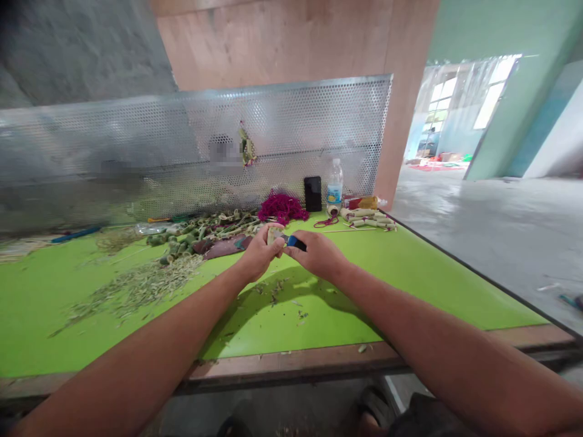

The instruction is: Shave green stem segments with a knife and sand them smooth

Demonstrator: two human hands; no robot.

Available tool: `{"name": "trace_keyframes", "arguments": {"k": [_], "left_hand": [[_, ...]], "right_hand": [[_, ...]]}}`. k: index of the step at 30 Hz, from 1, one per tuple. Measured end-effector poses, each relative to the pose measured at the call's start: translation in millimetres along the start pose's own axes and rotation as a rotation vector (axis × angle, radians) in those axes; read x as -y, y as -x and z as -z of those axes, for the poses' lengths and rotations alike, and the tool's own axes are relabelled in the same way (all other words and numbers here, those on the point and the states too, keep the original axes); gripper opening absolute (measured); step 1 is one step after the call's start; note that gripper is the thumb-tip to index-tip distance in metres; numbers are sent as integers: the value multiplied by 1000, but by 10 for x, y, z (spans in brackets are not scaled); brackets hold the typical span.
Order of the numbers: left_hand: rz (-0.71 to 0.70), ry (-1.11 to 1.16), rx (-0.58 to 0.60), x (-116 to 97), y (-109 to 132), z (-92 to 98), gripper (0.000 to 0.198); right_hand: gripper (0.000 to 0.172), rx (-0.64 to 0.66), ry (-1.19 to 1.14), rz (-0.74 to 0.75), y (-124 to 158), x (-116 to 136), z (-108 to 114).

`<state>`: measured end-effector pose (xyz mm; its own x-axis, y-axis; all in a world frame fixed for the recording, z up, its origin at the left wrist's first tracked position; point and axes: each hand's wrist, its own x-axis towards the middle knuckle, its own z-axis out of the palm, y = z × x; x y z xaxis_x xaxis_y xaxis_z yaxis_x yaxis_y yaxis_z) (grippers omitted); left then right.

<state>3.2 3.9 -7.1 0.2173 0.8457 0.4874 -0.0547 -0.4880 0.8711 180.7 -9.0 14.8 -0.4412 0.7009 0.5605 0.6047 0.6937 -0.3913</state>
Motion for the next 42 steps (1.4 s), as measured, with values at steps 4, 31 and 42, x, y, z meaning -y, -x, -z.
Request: {"name": "trace_keyframes", "arguments": {"k": [4,31,42], "left_hand": [[7,32,33,-13,4,-13,55],[-93,-84,-223,-54,2,-121,31],[80,402,3,-76,20,-61,49]], "right_hand": [[24,29,38,7,2,-20,-8],[28,-94,-137,-141,30,107,-126],[29,-123,2,-131,-18,21,16]]}}
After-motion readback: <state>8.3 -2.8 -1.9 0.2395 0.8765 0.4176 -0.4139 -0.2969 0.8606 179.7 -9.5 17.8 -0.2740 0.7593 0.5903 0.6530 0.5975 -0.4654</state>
